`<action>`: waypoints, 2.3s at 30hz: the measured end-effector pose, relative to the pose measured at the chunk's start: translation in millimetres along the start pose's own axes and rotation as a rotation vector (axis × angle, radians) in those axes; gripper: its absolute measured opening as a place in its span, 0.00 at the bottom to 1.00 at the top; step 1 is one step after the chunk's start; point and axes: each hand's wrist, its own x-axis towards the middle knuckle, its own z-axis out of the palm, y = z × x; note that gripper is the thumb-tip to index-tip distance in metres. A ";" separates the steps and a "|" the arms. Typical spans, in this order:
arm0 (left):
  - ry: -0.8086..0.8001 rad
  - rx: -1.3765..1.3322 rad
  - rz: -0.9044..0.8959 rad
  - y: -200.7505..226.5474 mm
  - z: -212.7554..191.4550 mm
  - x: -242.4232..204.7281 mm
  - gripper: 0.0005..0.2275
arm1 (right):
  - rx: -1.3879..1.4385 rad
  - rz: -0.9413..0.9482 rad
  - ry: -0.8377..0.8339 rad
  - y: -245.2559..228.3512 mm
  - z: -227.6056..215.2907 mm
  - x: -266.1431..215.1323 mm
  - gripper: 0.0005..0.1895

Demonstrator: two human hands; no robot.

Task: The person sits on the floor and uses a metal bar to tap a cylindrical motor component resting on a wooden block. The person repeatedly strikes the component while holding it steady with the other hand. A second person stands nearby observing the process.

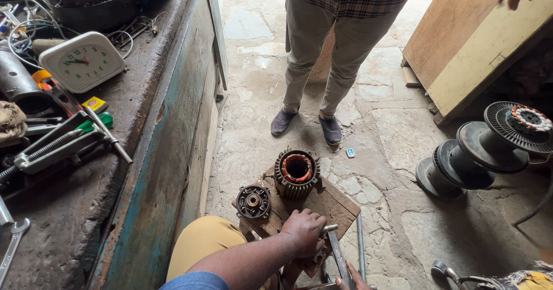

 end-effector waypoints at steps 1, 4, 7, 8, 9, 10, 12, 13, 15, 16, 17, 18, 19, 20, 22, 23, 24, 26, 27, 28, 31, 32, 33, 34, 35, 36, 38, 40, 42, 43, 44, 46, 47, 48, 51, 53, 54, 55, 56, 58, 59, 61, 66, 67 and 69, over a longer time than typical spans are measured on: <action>0.007 -0.013 -0.002 0.2 -0.8 -0.2 0.23 | 0.003 0.000 -0.003 1.5 0.0 0.3 0.45; 0.022 -0.039 -0.005 0.5 -2.7 -0.9 0.24 | 0.023 -0.011 -0.005 5.2 1.0 0.3 0.44; 0.030 -0.045 -0.005 0.6 -3.3 -2.4 0.24 | 0.045 -0.012 0.008 7.4 2.2 -1.6 0.43; 0.035 -0.047 -0.003 1.0 -3.4 -2.8 0.24 | 0.039 0.008 0.010 8.1 1.8 -2.5 0.43; 0.041 -0.050 -0.001 1.2 -3.7 -3.1 0.23 | 0.032 0.029 0.012 9.0 1.0 -3.3 0.42; 0.040 -0.043 -0.003 1.2 -4.0 -3.4 0.24 | 0.016 0.020 0.013 9.9 0.1 -3.6 0.42; 0.037 -0.029 -0.004 1.0 -4.4 -3.9 0.24 | -0.016 0.004 0.016 12.4 -1.0 -4.4 0.41; 0.036 -0.028 -0.005 1.2 -4.1 -4.0 0.24 | 0.030 0.066 -0.003 14.0 -1.6 -4.5 0.42; 0.033 -0.026 -0.006 0.6 -4.1 -3.7 0.24 | 0.123 0.186 -0.041 15.5 -3.4 -5.4 0.44; 0.040 -0.024 -0.010 0.2 -4.4 -3.3 0.24 | 0.050 0.144 -0.023 14.2 -3.9 -5.7 0.42; 0.047 -0.022 -0.014 1.0 -4.3 -3.2 0.25 | -0.024 0.101 -0.006 11.3 -5.2 -8.4 0.41; 0.054 -0.020 -0.017 1.1 -4.5 -2.9 0.25 | -0.097 0.059 0.011 6.1 -6.1 -10.8 0.39; 0.016 -0.026 -0.047 3.0 -3.6 -2.6 0.27 | -0.160 0.056 0.001 0.1 -8.1 -18.1 0.38; -0.021 -0.032 -0.078 3.8 -3.5 -1.2 0.28 | -0.222 0.053 -0.010 -8.8 -10.0 -23.0 0.38; -0.046 -0.031 -0.127 -0.8 -6.1 4.3 0.30 | -0.271 0.057 0.026 -33.3 -13.8 -27.4 0.35; -0.043 -0.029 -0.142 2.5 -1.3 3.7 0.31 | -0.261 0.072 0.071 -43.7 -15.0 -43.3 0.34; 0.011 -0.053 -0.138 0.6 1.2 3.4 0.31 | -0.254 0.085 0.066 -56.8 -16.6 -48.6 0.33; 0.045 -0.071 -0.152 1.5 3.1 3.8 0.32 | -0.236 0.122 0.065 -84.2 -21.5 -62.5 0.31; 0.025 -0.066 -0.173 0.5 3.9 2.7 0.33 | -0.226 0.146 0.062 -97.6 -23.0 -67.1 0.31; 0.009 -0.065 -0.173 -0.2 3.6 3.3 0.31 | -0.144 0.103 0.114 -109.8 -23.5 -72.7 0.30; 0.002 -0.084 -0.181 1.9 1.0 5.5 0.30 | 0.050 0.033 0.169 -137.6 -33.4 -82.2 0.29; 0.005 -0.094 -0.183 2.6 -0.6 5.0 0.30 | 0.107 0.022 0.171 -145.0 -36.5 -85.6 0.29; 0.008 -0.089 -0.177 1.4 -3.3 4.4 0.30 | 0.085 0.007 0.156 -151.6 -38.1 -84.7 0.28; 0.011 -0.085 -0.171 0.7 -5.5 4.2 0.30 | 0.063 -0.007 0.141 -156.6 -39.5 -84.2 0.28; 0.005 -0.084 -0.165 1.8 -4.9 2.2 0.30 | 0.043 -0.013 0.122 -159.3 -40.2 -87.4 0.28; -0.013 -0.084 -0.163 3.2 -4.3 1.2 0.29 | 0.028 -0.004 0.110 -161.3 -39.7 -89.9 0.27; -0.027 -0.072 -0.162 4.0 -6.5 1.4 0.29 | 0.001 -0.012 0.093 -165.2 -38.7 -93.3 0.27; -0.021 -0.061 -0.154 3.6 -8.4 1.6 0.29 | 0.023 -0.010 0.076 -167.7 -38.3 -90.7 0.27; -0.007 -0.064 -0.149 2.4 -7.6 0.2 0.29 | 0.019 -0.030 0.069 -168.2 -37.3 -88.1 0.27; 0.004 -0.071 -0.146 2.4 -6.6 -0.5 0.28 | 0.005 -0.051 0.074 -167.9 -37.5 -87.8 0.26; 0.016 -0.078 -0.142 2.6 -5.9 -0.7 0.27 | -0.010 -0.072 0.079 -167.6 -38.1 -87.3 0.26; -0.011 -0.072 -0.148 3.3 -5.4 -1.8 0.28 | 0.008 -0.009 0.087 -168.2 -39.8 -87.7 0.27; -0.024 -0.067 -0.150 3.4 -6.5 -0.8 0.28 | 0.017 0.021 0.093 -169.1 -41.2 -87.3 0.27; -0.038 -0.062 -0.152 3.7 -7.5 -0.3 0.29 | 0.020 0.024 0.091 -170.4 -42.6 -86.9 0.27; -0.075 -0.043 -0.157 4.1 -11.0 1.1 0.30 | 0.007 0.047 0.070 -175.0 -46.2 -85.4 0.28; -0.092 -0.027 -0.160 4.6 -11.9 0.8 0.29 | -0.029 0.086 0.035 -177.9 -47.9 -86.2 0.28; -0.090 -0.031 -0.159 4.9 -12.3 0.3 0.29 | -0.037 0.082 0.025 -179.3 -48.5 -86.8 0.28; -0.088 -0.035 -0.159 4.8 -12.9 0.0 0.29 | -0.045 0.076 0.016 -180.7 -48.9 -87.2 0.28; -0.085 -0.039 -0.159 4.8 -13.5 -0.2 0.29 | -0.053 0.071 0.006 -181.9 -49.3 -87.9 0.28; -0.107 -0.033 -0.160 5.3 -14.3 -0.5 0.30 | -0.072 0.073 -0.005 -183.3 -49.8 -91.1 0.27; -0.117 -0.030 -0.161 5.2 -14.8 -0.3 0.30 | -0.081 0.073 -0.011 -183.8 -50.0 -92.6 0.27; -0.091 -0.024 -0.156 5.3 -14.8 -0.3 0.32 | -0.082 0.061 -0.003 -184.0 -50.4 -96.0 0.27; -0.084 -0.013 -0.151 4.2 -12.4 -0.5 0.33 | -0.085 0.100 -0.009 -181.5 -50.1 -100.5 0.27; -0.090 -0.012 -0.154 4.4 -11.9 0.1 0.33 | -0.074 0.099 -0.006 -181.0 -50.4 -100.0 0.28; -0.085 -0.013 -0.158 4.3 -10.6 0.8 0.33 | -0.066 0.098 -0.001 -180.4 -50.3 -98.2 0.29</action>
